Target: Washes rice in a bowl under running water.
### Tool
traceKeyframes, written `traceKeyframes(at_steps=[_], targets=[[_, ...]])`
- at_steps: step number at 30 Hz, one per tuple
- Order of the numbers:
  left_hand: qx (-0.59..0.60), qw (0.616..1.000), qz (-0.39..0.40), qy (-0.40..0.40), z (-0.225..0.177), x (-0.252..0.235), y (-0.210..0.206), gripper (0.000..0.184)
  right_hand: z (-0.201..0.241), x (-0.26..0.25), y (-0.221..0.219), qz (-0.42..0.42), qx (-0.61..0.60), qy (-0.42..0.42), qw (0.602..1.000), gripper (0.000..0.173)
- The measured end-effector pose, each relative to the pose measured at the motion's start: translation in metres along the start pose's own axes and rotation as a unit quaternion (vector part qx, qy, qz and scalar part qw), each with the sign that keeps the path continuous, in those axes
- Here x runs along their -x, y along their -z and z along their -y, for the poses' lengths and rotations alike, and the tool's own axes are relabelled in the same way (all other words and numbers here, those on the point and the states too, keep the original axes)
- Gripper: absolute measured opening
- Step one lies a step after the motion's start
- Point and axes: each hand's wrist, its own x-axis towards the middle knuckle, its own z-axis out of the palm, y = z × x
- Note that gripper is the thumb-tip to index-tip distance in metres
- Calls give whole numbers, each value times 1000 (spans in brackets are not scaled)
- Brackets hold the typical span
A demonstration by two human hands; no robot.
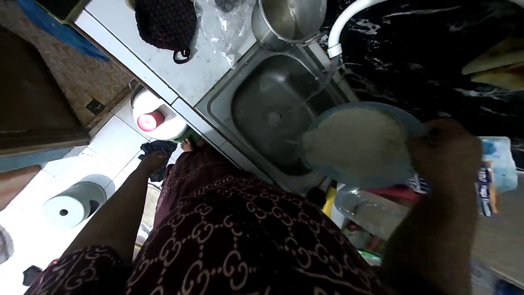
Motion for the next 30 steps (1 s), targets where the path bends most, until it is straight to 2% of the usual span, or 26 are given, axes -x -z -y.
traceKeyframes(at_steps=[5,10,12,13,15,18,20,21,23,24,26,30], targets=[[-35,999,4,-33,5,-1,-7,40,22,-42,-84,46,-128,-18,991,35],[8,1000,2,16,-2,14,6,46,22,-67,-198,118,-330,-157,923,46],[38,998,-6,46,3,16,8,46,26,-63,-228,140,-336,-209,908,48],[54,997,-12,57,8,16,6,46,27,-60,-239,142,-312,-213,915,50],[82,994,-21,76,15,17,2,47,36,-50,-239,130,-218,-170,952,56],[84,992,-16,91,21,20,-6,46,61,-48,-226,88,-96,-32,991,66],[74,993,-4,93,21,21,-12,45,73,-64,-236,136,-57,98,984,73],[66,993,1,95,20,20,-13,45,81,-74,-244,175,-43,153,972,83],[49,994,6,97,15,20,-11,45,101,-89,-265,231,-7,202,952,111],[43,994,7,97,13,19,-9,45,109,-94,-274,239,10,202,950,117],[30,996,1,89,7,20,-6,44,119,-103,-282,242,23,192,951,114],[-3,998,-9,68,-7,25,8,42,109,-131,-286,240,-83,154,955,74]])
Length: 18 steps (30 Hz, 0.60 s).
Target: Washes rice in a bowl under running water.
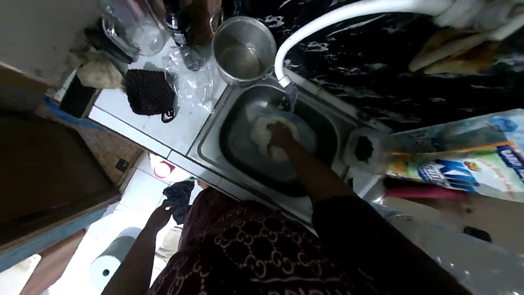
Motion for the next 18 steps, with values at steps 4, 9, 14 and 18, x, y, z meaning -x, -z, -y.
traceKeyframes(at_steps=[4,9,14,18], targets=[[29,999,-17,-6,-2,-2,2,40,-20,-4,20,58,-95,-3,994,68],[49,999,-1,22,6,-8,-12,40,-12,45,-11,81,51,33,995,85],[12,999,32,19,-3,-10,-29,41,-12,36,-30,34,16,2,999,73],[-33,998,41,-17,-18,-8,-37,39,-6,20,0,-2,-80,-79,994,59]])
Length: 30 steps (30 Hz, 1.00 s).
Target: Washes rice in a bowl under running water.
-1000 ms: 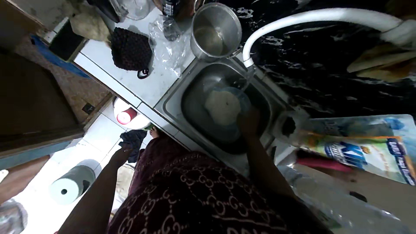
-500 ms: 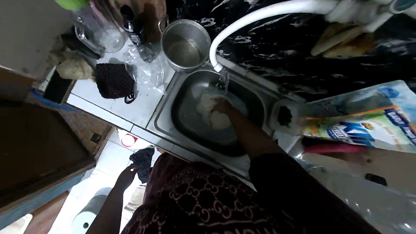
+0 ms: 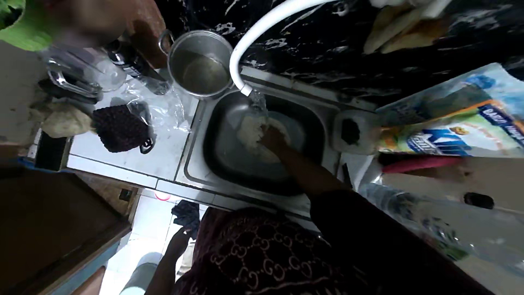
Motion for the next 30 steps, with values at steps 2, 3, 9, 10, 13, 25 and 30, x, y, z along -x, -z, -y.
traceKeyframes(at_steps=[2,3,9,10,13,25,30], targets=[[13,1000,-5,0,-3,0,0,39,5,-5,13,63,-46,-11,997,51],[24,1000,-11,3,-3,-2,2,40,6,-3,16,80,-50,-11,995,49],[91,994,-30,43,8,-5,4,39,-11,21,-33,27,57,63,996,71],[79,995,-24,47,12,-6,2,39,-7,18,-35,26,56,42,997,71],[50,998,-16,42,18,-8,-5,38,10,4,-21,22,-5,-47,999,64],[26,999,5,27,10,-9,-10,41,82,9,37,27,58,75,995,62],[68,997,-26,26,9,-9,-1,40,85,-18,30,63,105,65,990,63]])
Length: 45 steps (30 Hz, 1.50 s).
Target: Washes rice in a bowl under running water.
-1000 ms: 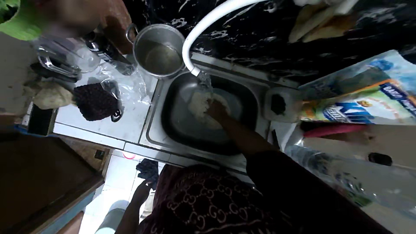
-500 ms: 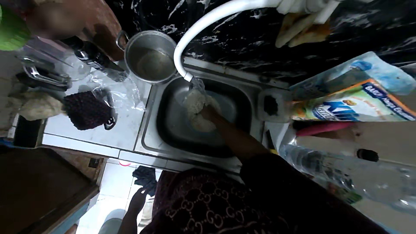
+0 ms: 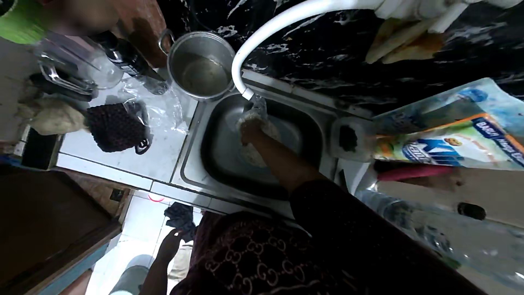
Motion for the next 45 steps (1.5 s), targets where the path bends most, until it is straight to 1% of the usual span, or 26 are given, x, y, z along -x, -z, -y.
traceKeyframes(at_steps=[4,7,8,10,12,13,14,15,17,19,21,23,25,26,27,28,30,31,33,34,35,37,40,42,44,45], targets=[[61,998,-12,3,0,-3,1,42,-28,10,7,23,-75,2,997,63],[65,998,-1,16,3,2,-4,40,-38,35,-19,23,-82,26,996,53],[47,999,7,18,6,3,-5,40,-42,41,-34,21,-59,43,997,56],[10,999,21,23,13,4,-6,41,-49,40,-59,-7,-10,60,998,72],[-10,999,24,28,18,4,-8,41,-52,29,-69,-42,4,42,998,86],[-11,999,24,30,18,3,-7,41,-50,23,-68,-56,3,27,998,87],[-10,999,24,30,17,4,-6,41,-46,19,-64,-71,-6,7,997,84],[-10,999,23,28,16,6,-4,41,-42,17,-58,-87,-24,-16,996,76],[0,1000,19,18,9,8,-1,42,-41,10,-43,-90,-95,-58,990,64],[23,1000,10,1,1,10,1,43,-45,6,-23,-27,-152,-53,987,62],[50,999,-3,-8,-4,12,1,43,-50,7,-16,48,-96,-11,994,67],[63,998,-6,-8,-4,12,-3,41,-45,24,-21,116,27,34,992,76],[59,998,5,4,-2,15,-9,41,-45,38,-37,110,91,56,988,86],[47,999,17,13,-1,18,-11,41,-48,37,-44,84,92,59,990,89],[34,999,29,18,-1,20,-12,42,-53,31,-49,47,89,58,993,85],[15,999,37,14,1,21,-13,42,-55,24,-50,17,79,47,996,75],[-15,999,50,9,1,23,-15,44,-56,12,-45,-9,21,-2,1000,57],[-24,998,51,5,-1,24,-15,44,-57,8,-39,-13,-32,-31,999,54],[-14,999,40,-1,-8,27,-12,45,-61,6,-22,-8,-162,-65,985,55],[0,1000,30,-5,-10,26,-10,45,-60,11,-9,-9,-189,-75,979,57],[17,1000,19,-6,-11,25,-8,45,-57,17,2,-36,-195,-78,977,57],[48,999,6,-7,-10,22,-7,44,-49,26,19,-86,-161,-66,981,60],[36,999,20,0,-6,22,-10,44,-28,22,26,-46,-93,-26,994,74],[-8,999,38,4,-6,23,-11,46,-6,17,12,-18,15,-10,1000,81],[-43,997,64,1,-8,25,-16,47,12,16,-5,-3,100,-5,995,73],[-48,996,75,-3,-11,27,-19,47,17,15,-10,4,120,-10,993,68]])
